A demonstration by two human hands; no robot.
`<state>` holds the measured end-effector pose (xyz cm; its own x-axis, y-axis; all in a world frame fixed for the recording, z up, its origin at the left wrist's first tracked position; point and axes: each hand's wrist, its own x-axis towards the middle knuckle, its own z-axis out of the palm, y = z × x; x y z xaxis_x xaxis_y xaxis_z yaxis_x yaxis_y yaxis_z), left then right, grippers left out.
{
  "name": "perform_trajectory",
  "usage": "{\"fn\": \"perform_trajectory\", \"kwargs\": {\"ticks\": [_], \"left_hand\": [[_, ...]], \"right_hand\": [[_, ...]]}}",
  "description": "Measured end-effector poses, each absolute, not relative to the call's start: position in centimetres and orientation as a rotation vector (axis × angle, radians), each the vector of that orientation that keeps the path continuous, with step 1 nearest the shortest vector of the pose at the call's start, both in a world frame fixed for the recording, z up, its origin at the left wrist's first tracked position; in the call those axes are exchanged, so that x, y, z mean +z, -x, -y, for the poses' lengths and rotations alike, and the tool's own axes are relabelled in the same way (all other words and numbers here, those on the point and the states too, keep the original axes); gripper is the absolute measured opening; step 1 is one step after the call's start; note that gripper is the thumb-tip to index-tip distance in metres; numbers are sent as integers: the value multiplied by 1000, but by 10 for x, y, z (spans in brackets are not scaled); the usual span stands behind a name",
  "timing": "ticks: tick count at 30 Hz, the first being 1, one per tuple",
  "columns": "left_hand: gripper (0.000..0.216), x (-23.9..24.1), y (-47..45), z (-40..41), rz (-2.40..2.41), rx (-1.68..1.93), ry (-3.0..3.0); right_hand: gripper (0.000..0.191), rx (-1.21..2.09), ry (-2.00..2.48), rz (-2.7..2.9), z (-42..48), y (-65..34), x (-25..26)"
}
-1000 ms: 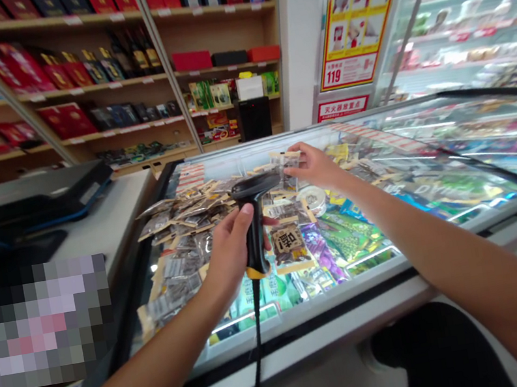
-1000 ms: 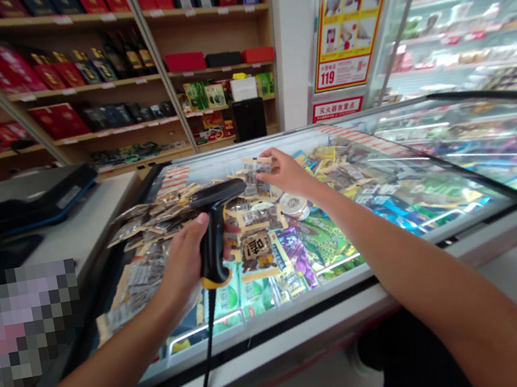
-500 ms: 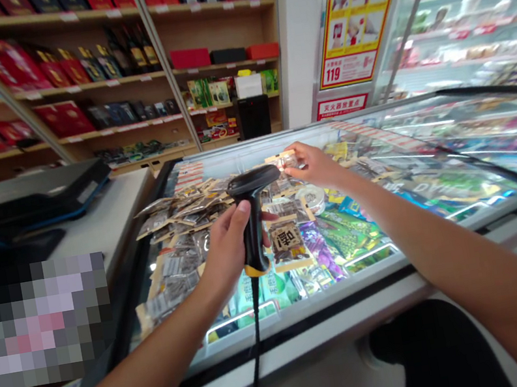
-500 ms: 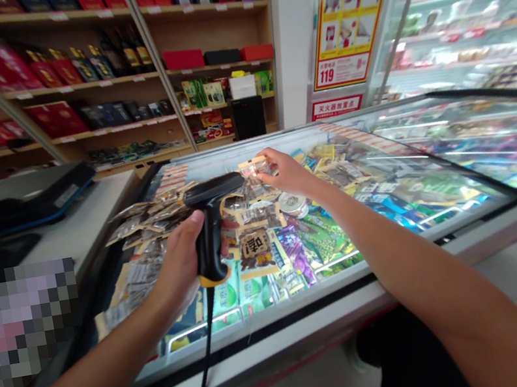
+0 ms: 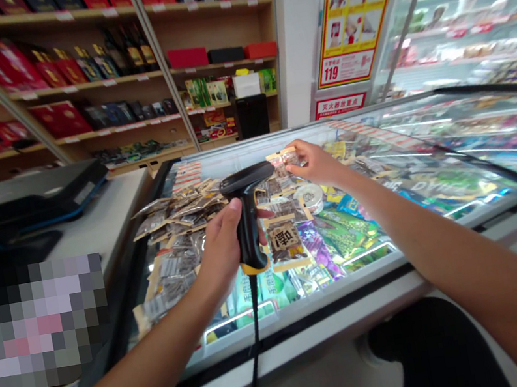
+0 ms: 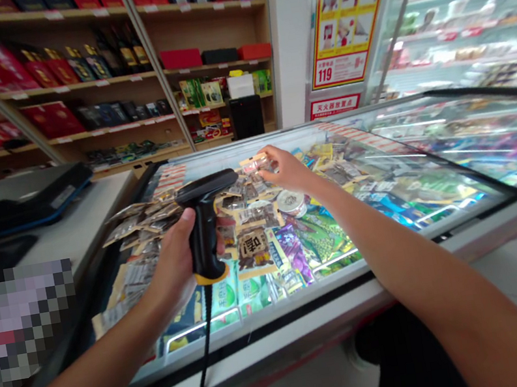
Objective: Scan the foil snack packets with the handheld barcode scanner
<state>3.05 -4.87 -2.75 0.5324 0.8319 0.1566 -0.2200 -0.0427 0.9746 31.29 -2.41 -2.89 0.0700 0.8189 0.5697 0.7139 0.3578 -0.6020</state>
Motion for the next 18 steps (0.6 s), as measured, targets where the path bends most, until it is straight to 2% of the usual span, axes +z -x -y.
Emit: {"fn": "perform_trajectory", "kwargs": {"ticks": [13,18], "left_hand": [[60,-28,-32,48,-587,933,-1355],[68,-24,-32,50,-632,886,-1373]], "right_hand": [[30,182,1353,1663,27,-309,-27],[32,213,1357,1670,30,-304,-25]]}}
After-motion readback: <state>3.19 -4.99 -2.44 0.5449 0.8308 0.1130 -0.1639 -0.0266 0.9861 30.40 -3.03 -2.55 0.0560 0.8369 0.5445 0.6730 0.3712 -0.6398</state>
